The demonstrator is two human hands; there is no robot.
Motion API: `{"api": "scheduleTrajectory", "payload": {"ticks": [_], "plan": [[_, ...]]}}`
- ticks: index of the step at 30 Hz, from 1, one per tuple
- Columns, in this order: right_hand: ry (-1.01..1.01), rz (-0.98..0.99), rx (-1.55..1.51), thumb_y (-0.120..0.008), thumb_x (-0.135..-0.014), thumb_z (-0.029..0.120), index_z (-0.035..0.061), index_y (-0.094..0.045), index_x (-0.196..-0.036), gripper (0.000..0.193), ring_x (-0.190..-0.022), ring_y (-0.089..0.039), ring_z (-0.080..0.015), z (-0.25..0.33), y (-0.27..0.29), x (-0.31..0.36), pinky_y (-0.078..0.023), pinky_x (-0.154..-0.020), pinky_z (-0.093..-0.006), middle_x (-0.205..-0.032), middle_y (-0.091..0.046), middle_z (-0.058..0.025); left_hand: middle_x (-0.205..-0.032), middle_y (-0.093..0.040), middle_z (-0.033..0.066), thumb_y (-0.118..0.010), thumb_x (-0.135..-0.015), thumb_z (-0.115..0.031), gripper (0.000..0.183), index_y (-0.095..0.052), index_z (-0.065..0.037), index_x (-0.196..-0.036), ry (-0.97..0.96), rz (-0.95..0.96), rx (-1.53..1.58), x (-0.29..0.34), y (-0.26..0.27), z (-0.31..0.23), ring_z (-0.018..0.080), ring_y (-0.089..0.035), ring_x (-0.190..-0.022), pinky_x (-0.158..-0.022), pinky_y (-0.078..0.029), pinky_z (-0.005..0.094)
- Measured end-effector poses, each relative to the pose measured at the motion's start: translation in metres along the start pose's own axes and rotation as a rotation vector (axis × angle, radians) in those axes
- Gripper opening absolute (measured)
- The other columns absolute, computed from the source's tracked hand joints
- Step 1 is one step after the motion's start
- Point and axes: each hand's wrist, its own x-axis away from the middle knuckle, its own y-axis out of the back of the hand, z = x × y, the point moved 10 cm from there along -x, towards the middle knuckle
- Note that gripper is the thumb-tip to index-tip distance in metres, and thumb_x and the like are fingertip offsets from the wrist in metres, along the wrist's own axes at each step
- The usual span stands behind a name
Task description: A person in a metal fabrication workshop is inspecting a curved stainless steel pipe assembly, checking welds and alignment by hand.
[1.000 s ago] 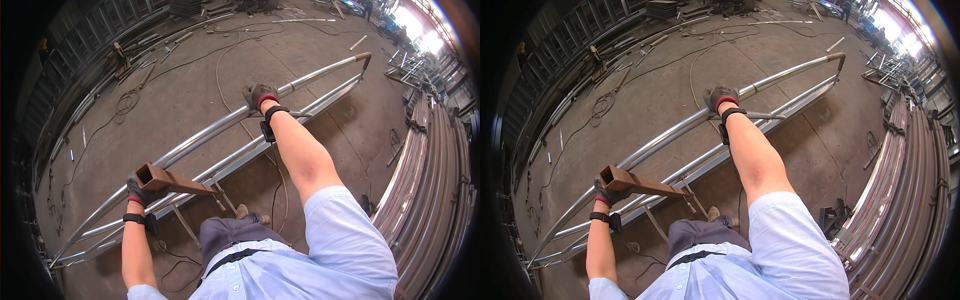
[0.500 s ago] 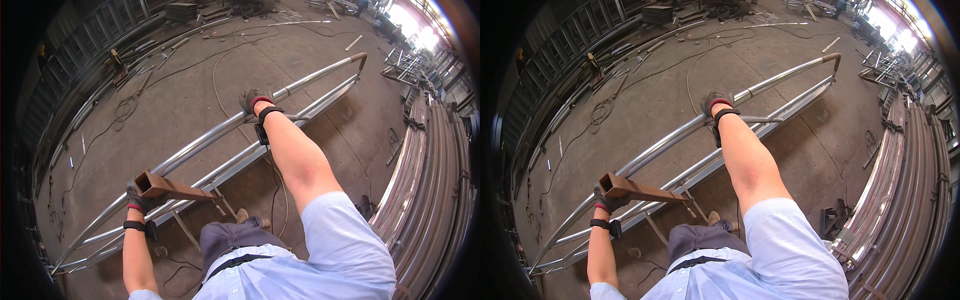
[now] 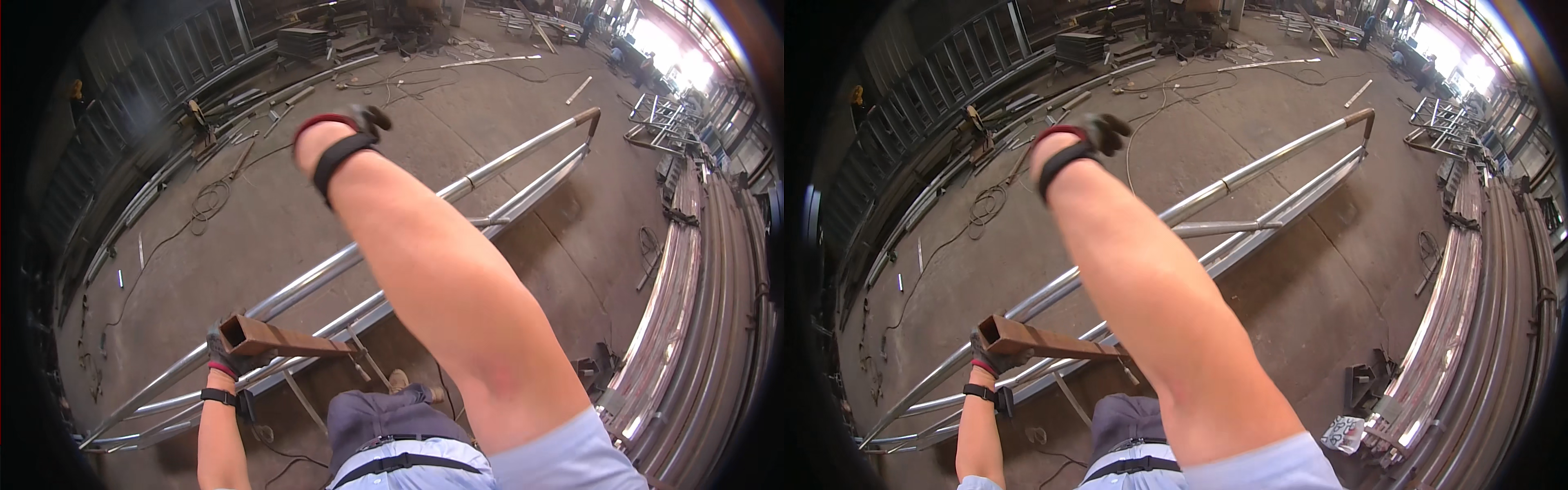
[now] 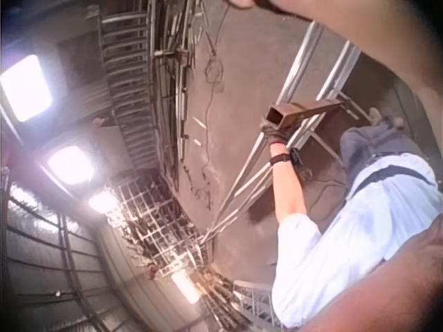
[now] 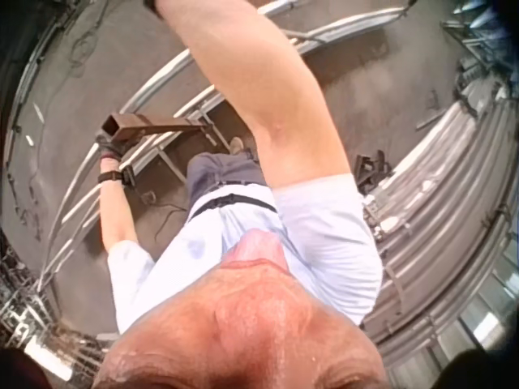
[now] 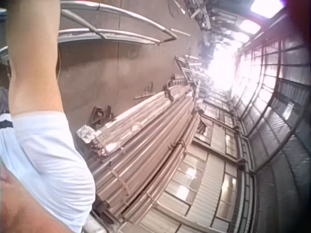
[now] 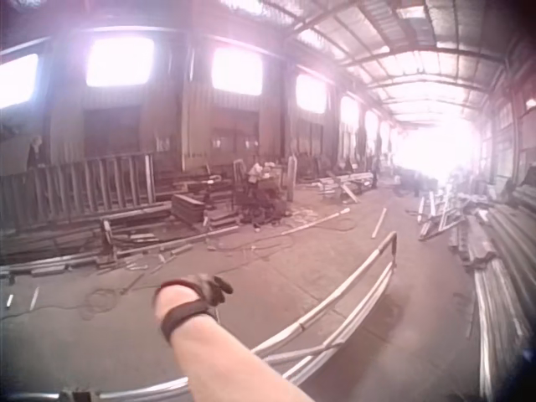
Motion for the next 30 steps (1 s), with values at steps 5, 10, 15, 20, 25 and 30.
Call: {"api": "scheduleTrajectory", "payload": {"ticks": [5,10,15,20,25,30], "plan": [[0.655,-0.288,0.244,-0.068,-0.090,0.018,0.0139,-0.073,-0.121,0.031,-0.118,-0.064,-0.0279,0.135,0.133,0.149,-0.053,-0.095,-0.0436,-0.127,-0.069,-0.0119,-0.098,-0.070,0.0070,-0.083,-0.047,-0.073,0.096,-0.063,-0.011,-0.118,-0.126,-0.136,-0.060,0.000,-0.002,-0.013,0.0279,-0.068,-0.095,-0.087,-0.054,0.0393],[0.692,-0.305,0.210,-0.067,-0.090,0.017,0.0135,-0.073,-0.121,0.031,-0.118,-0.064,-0.0282,0.163,0.150,0.117,-0.053,-0.095,-0.0438,-0.127,-0.068,-0.0123,-0.101,-0.069,0.0066,-0.083,-0.048,-0.072,0.097,-0.061,-0.011,-0.120,-0.076,-0.094,0.075,-0.003,-0.003,-0.024,0.0269,-0.067,-0.097,-0.087,-0.054,0.0395],[0.681,-0.314,0.186,-0.067,-0.090,0.017,0.0130,-0.073,-0.121,0.031,-0.118,-0.064,-0.0285,0.170,0.159,0.100,-0.053,-0.096,-0.0439,-0.128,-0.068,-0.0127,-0.104,-0.068,0.0061,-0.084,-0.049,-0.071,0.097,-0.059,-0.012,-0.122,-0.067,-0.095,0.089,-0.006,-0.001,-0.021,0.0259,-0.066,-0.099,-0.088,-0.054,0.0397],[0.660,-0.322,0.153,-0.066,-0.090,0.016,0.0126,-0.073,-0.120,0.031,-0.119,-0.064,-0.0288,0.166,0.164,0.086,-0.053,-0.096,-0.0440,-0.128,-0.068,-0.0132,-0.107,-0.068,0.0057,-0.084,-0.050,-0.070,0.097,-0.057,-0.012,-0.124,-0.067,-0.084,0.100,-0.010,-0.004,-0.018,0.0249,-0.065,-0.102,-0.089,-0.054,0.0398],[0.635,-0.328,0.135,-0.066,-0.090,0.016,0.0121,-0.073,-0.120,0.031,-0.119,-0.064,-0.0291,0.164,0.165,0.078,-0.052,-0.096,-0.0441,-0.128,-0.068,-0.0136,-0.109,-0.067,0.0053,-0.084,-0.051,-0.069,0.097,-0.055,-0.013,-0.126,-0.071,-0.076,0.106,-0.013,-0.006,-0.018,0.0239,-0.064,-0.104,-0.089,-0.054,0.0400],[0.617,-0.342,0.119,-0.065,-0.090,0.015,0.0117,-0.073,-0.120,0.031,-0.119,-0.064,-0.0294,0.166,0.167,0.070,-0.052,-0.096,-0.0443,-0.128,-0.068,-0.0140,-0.112,-0.066,0.0048,-0.084,-0.052,-0.068,0.098,-0.054,-0.013,-0.128,-0.069,-0.076,0.103,-0.012,-0.007,-0.013,0.0229,-0.064,-0.107,-0.090,-0.055,0.0402]]}}
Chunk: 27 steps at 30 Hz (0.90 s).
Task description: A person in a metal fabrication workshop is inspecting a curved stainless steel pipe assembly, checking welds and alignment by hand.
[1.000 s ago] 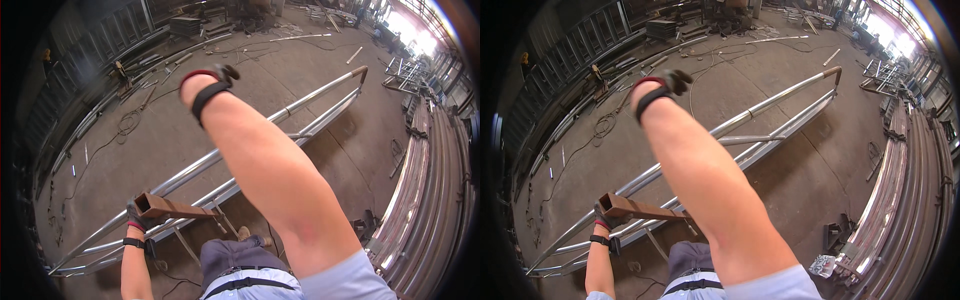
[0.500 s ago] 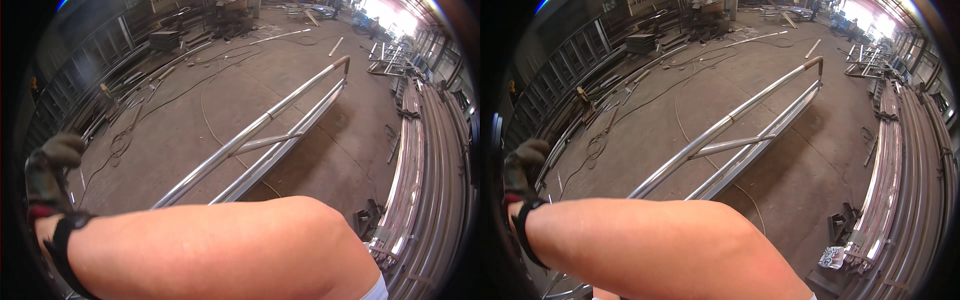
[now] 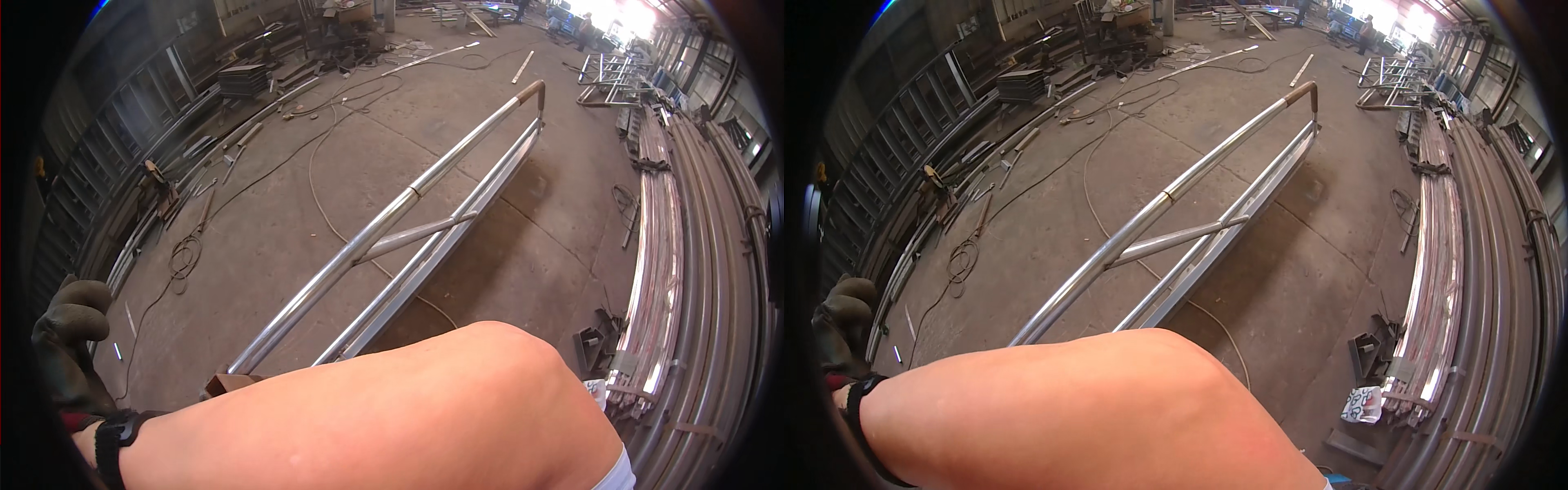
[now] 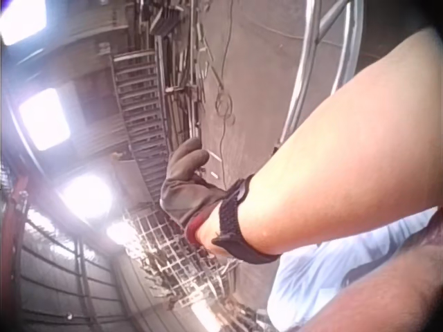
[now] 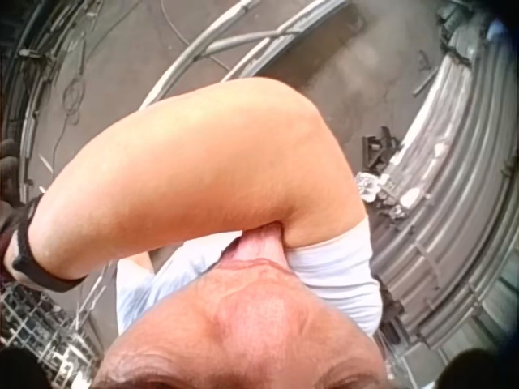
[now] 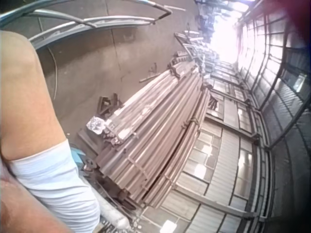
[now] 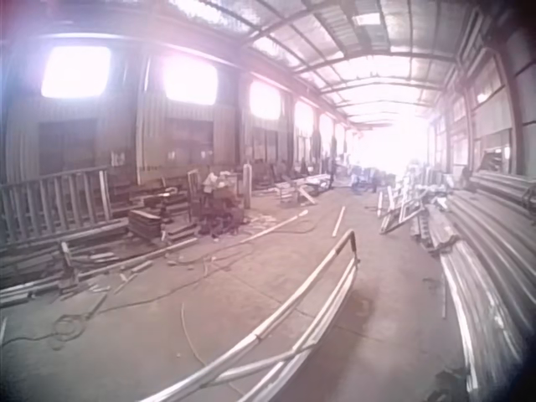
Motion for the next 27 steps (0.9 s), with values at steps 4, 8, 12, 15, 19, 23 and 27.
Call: {"api": "scheduleTrajectory", "payload": {"ticks": [4,8,12,15,19,23,27], "plan": [[-0.042,-0.022,-0.009,-0.065,-0.090,0.014,0.0113,-0.073,-0.120,0.031,-0.119,-0.064,-0.0297,-0.011,0.006,0.001,-0.052,-0.097,-0.0444,-0.129,-0.067,-0.0144,-0.114,-0.065,0.0045,-0.085,-0.053,-0.067,0.098,-0.052,-0.014,-0.129,-0.001,-0.002,0.012,0.003,-0.001,0.002,0.0221,-0.063,-0.109,-0.091,-0.055,0.0403],[-0.231,-0.028,-0.067,-0.064,-0.090,0.014,0.0110,-0.073,-0.120,0.031,-0.119,-0.064,-0.0299,-0.060,0.003,0.038,-0.052,-0.097,-0.0444,-0.129,-0.067,-0.0147,-0.117,-0.065,0.0041,-0.085,-0.054,-0.066,0.098,-0.051,-0.014,-0.131,-0.001,0.007,0.050,0.006,-0.009,0.010,0.0213,-0.062,-0.111,-0.091,-0.055,0.0404],[-0.452,-0.160,-0.250,-0.062,-0.087,0.011,0.0082,-0.074,-0.116,0.031,-0.115,-0.066,-0.0326,-0.117,0.011,0.147,-0.052,-0.097,-0.0436,-0.125,-0.068,-0.0169,-0.119,-0.064,0.0038,-0.085,-0.055,-0.065,0.099,-0.049,-0.015,-0.132,0.016,0.002,0.119,0.008,-0.012,0.019,0.0205,-0.061,-0.113,-0.092,-0.055,0.0406],[-0.587,-0.278,-0.248,-0.064,-0.083,0.009,0.0095,-0.076,-0.106,0.025,-0.108,-0.068,-0.0328,-0.161,-0.024,0.179,-0.055,-0.091,-0.0396,-0.112,-0.072,-0.0171,-0.121,-0.063,0.0035,-0.085,-0.056,-0.064,0.099,-0.048,-0.015,-0.133,0.035,0.013,0.146,0.012,-0.018,0.031,0.0199,-0.061,-0.114,-0.092,-0.055,0.0407],[-0.844,0.079,-0.403,-0.056,-0.095,0.033,0.0135,-0.072,-0.121,0.037,-0.121,-0.061,-0.0292,-0.216,-0.095,0.198,-0.047,-0.101,-0.0358,-0.129,-0.066,-0.0157,-0.119,-0.064,0.0028,-0.086,-0.056,-0.063,0.099,-0.048,-0.015,-0.133,0.069,0.034,0.181,0.013,-0.021,0.030,0.0198,-0.062,-0.113,-0.093,-0.055,0.0408],[-0.915,0.179,-0.481,-0.059,-0.092,0.028,0.0157,-0.071,-0.125,0.037,-0.129,-0.057,-0.0341,-0.218,-0.122,0.225,-0.047,-0.104,-0.0443,-0.140,-0.059,-0.0145,-0.114,-0.066,0.0022,-0.087,-0.055,-0.062,0.096,-0.051,-0.015,-0.130,0.049,-0.001,0.173,0.007,0.004,0.008,0.0206,-0.065,-0.107,-0.091,-0.055,0.0406],[-0.853,0.645,-0.546,-0.038,-0.099,0.040,0.0205,-0.043,-0.152,0.057,-0.148,-0.033,-0.0217,-0.235,-0.197,0.230,-0.029,-0.117,-0.0406,-0.162,-0.036,-0.0058,-0.109,-0.068,0.0021,-0.087,-0.055,-0.062,0.092,-0.054,-0.016,-0.127,-0.033,-0.061,0.160,0.001,0.016,-0.013,0.0214,-0.068,-0.101,-0.088,-0.056,0.0403]]}}
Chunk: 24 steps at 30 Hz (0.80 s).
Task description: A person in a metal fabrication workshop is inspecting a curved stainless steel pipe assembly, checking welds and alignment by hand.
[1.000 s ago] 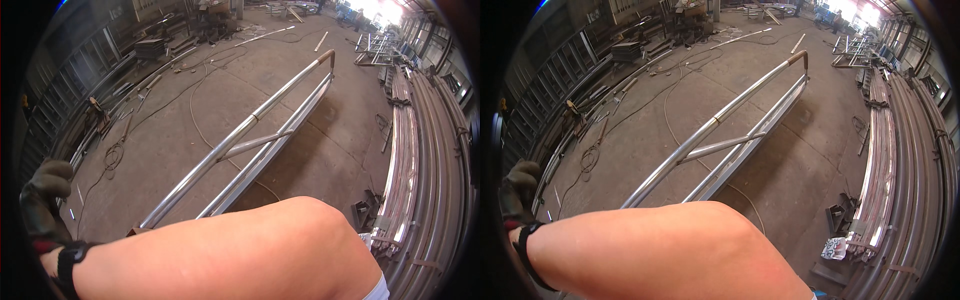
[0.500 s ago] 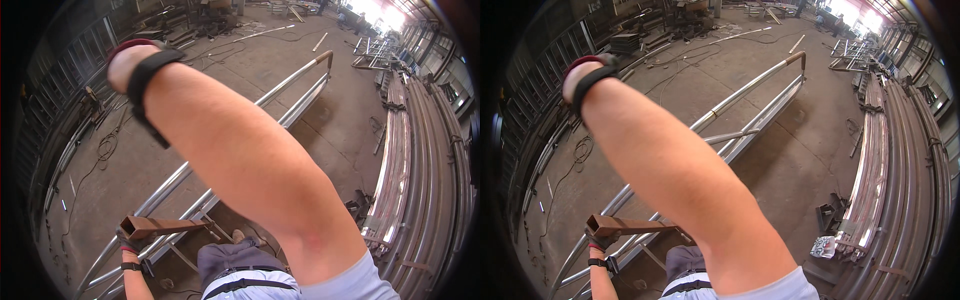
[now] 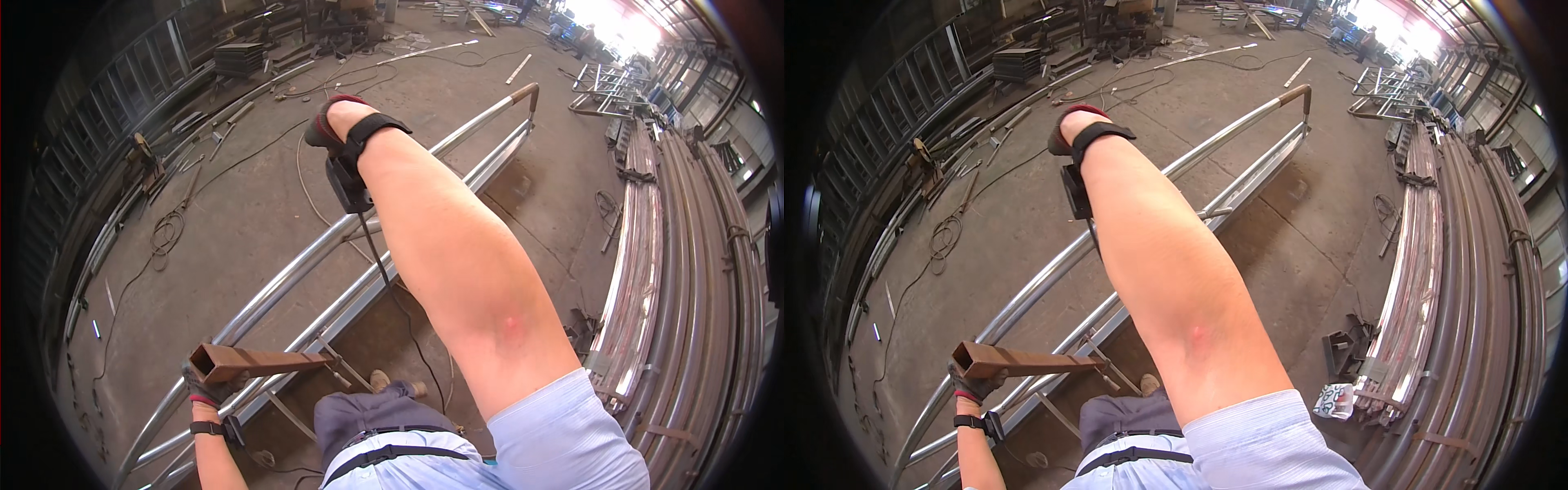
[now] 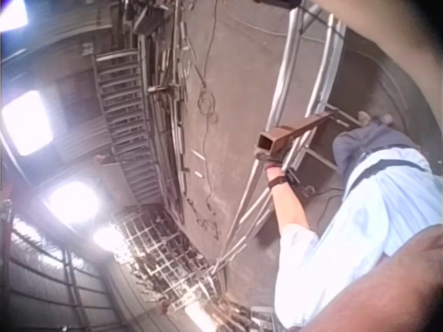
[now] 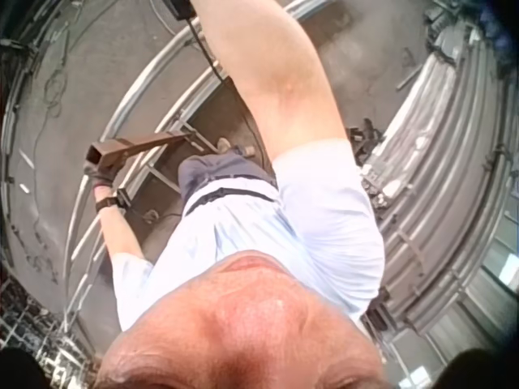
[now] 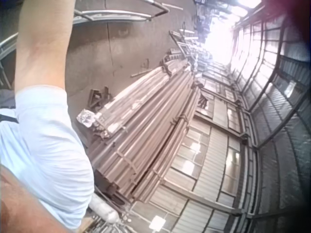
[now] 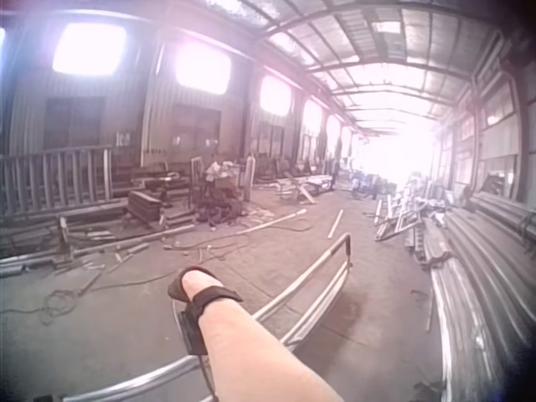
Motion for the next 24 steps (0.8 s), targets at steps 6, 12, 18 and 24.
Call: {"api": "scheduleTrajectory", "payload": {"ticks": [6,12,18,24], "plan": [[-0.114,0.010,-0.212,-0.037,-0.101,0.041,0.0154,-0.051,-0.144,0.052,-0.135,-0.046,-0.0165,-0.043,-0.060,-0.062,-0.032,-0.112,-0.0397,-0.150,-0.050,-0.0060,-0.109,-0.069,-0.0005,-0.084,-0.054,-0.068,0.088,-0.059,-0.017,-0.121,0.046,-0.029,-0.039,0.008,-0.004,0.027,0.0215,-0.068,-0.102,-0.090,-0.054,0.0409],[-0.030,-0.224,-0.202,-0.048,-0.096,0.033,0.0084,-0.070,-0.123,0.043,-0.120,-0.063,-0.0339,-0.069,-0.098,-0.059,-0.047,-0.100,-0.0476,-0.130,-0.066,-0.0161,-0.107,-0.069,0.0035,-0.086,-0.048,-0.066,0.103,-0.054,-0.011,-0.130,0.091,0.030,-0.082,-0.001,-0.012,0.012,0.0232,-0.067,-0.100,-0.088,-0.054,0.0405],[-0.006,-0.463,-0.152,-0.048,-0.095,0.041,0.0107,-0.075,-0.113,0.044,-0.118,-0.063,-0.0361,-0.053,-0.133,-0.051,-0.044,-0.102,-0.0523,-0.124,-0.069,-0.0157,-0.103,-0.070,0.0021,-0.090,-0.051,-0.060,0.084,-0.063,-0.013,-0.116,-0.079,-0.194,-0.229,0.007,0.023,-0.018,0.0203,-0.069,-0.094,-0.079,-0.058,0.0371],[0.039,-0.471,-0.093,-0.042,-0.096,0.054,0.0116,-0.073,-0.118,0.058,-0.123,-0.061,-0.0350,-0.055,-0.138,-0.060,-0.036,-0.109,-0.0522,-0.126,-0.068,-0.0158,-0.102,-0.072,0.0009,-0.093,-0.055,-0.055,0.077,-0.066,-0.012,-0.112,0.001,-0.130,-0.216,0.004,0.011,0.000,0.0162,-0.070,-0.091,-0.075,-0.060,0.0343]]}}
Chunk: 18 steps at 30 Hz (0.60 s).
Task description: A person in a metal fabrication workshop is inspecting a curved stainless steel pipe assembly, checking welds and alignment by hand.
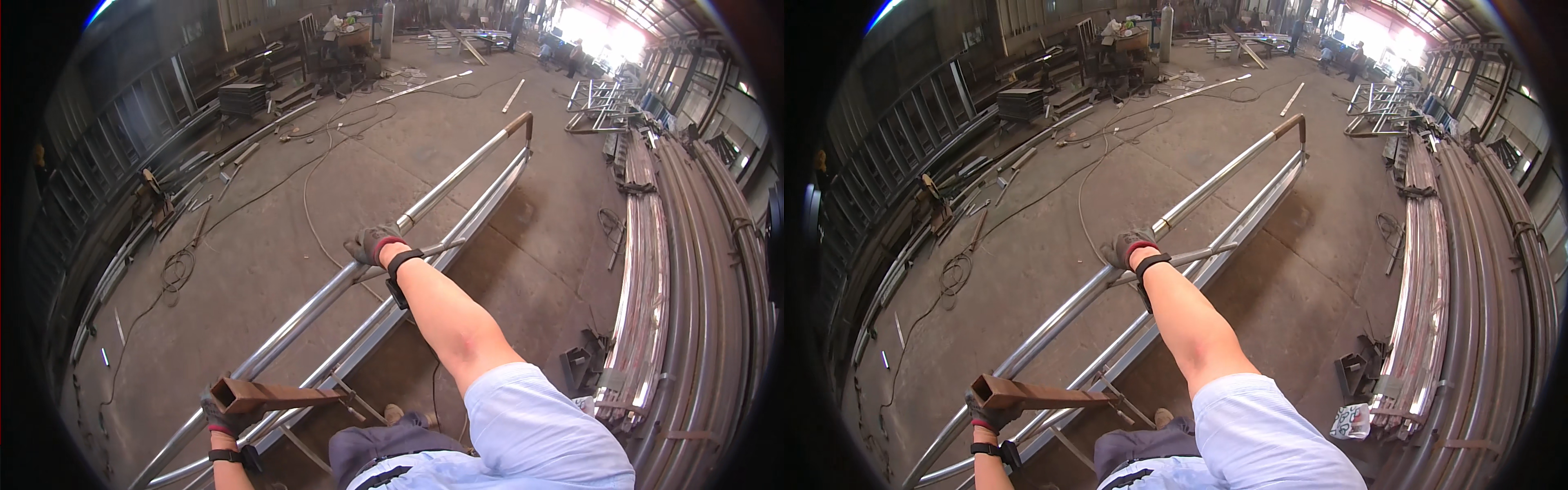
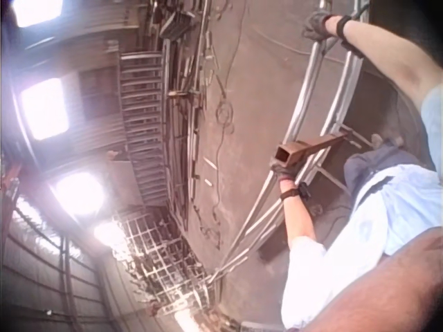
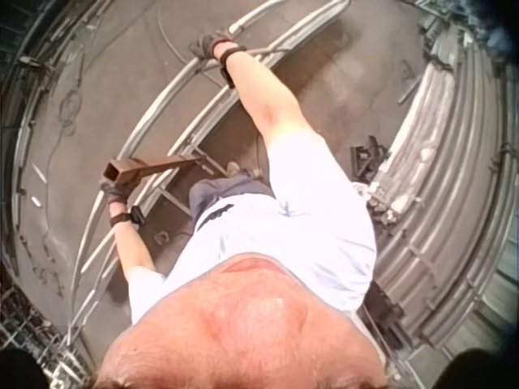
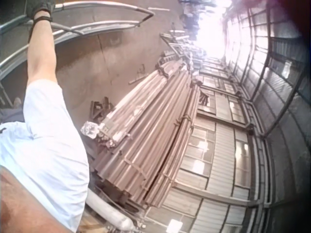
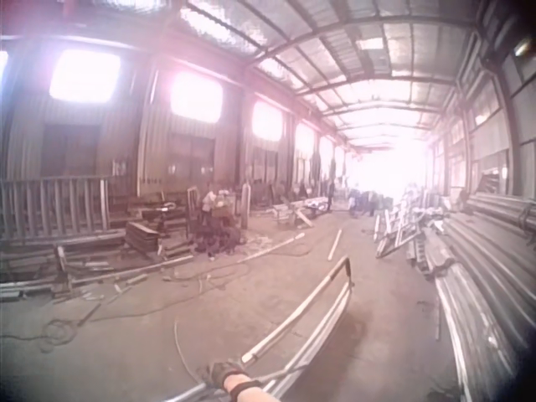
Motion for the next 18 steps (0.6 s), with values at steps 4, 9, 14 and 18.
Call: {"api": "scheduleTrajectory", "payload": {"ticks": [4,9,14,18], "plan": [[-0.078,0.068,-0.001,-0.033,-0.096,0.064,0.0057,-0.070,-0.123,0.074,-0.130,-0.056,-0.0335,0.008,0.002,0.004,-0.034,-0.111,-0.0501,-0.133,-0.064,-0.0178,-0.102,-0.072,0.0008,-0.093,-0.054,-0.056,0.077,-0.066,-0.013,-0.112,0.049,0.045,-0.014,0.005,-0.003,0.013,0.0167,-0.070,-0.092,-0.075,-0.060,0.0347],[-0.104,0.033,0.025,-0.034,-0.096,0.064,0.0047,-0.071,-0.122,0.074,-0.128,-0.058,-0.0331,0.002,0.001,0.003,-0.035,-0.109,-0.0496,-0.131,-0.064,-0.0202,-0.102,-0.072,0.0007,-0.092,-0.053,-0.056,0.077,-0.065,-0.013,-0.112,0.058,0.073,-0.004,0.004,-0.006,0.013,0.0173,-0.069,-0.092,-0.076,-0.060,0.0353],[-0.091,0.000,0.038,-0.034,-0.097,0.061,0.0052,-0.073,-0.118,0.071,-0.121,-0.062,-0.0339,0.004,-0.002,0.000,-0.037,-0.105,-0.0488,-0.124,-0.068,-0.0191,-0.102,-0.071,0.0006,-0.092,-0.053,-0.057,0.078,-0.065,-0.014,-0.112,0.067,0.092,0.009,0.004,-0.004,0.012,0.0180,-0.069,-0.092,-0.076,-0.059,0.0358],[-0.092,-0.089,0.066,-0.036,-0.098,0.053,0.0117,-0.074,-0.114,0.059,-0.112,-0.067,-0.0333,0.000,-0.002,-0.004,-0.040,-0.100,-0.0494,-0.116,-0.072,-0.0149,-0.102,-0.071,0.0005,-0.091,-0.052,-0.058,0.078,-0.065,-0.015,-0.112,0.073,0.120,0.034,-0.001,-0.007,0.005,0.0185,-0.069,-0.093,-0.077,-0.059,0.0362]]}}
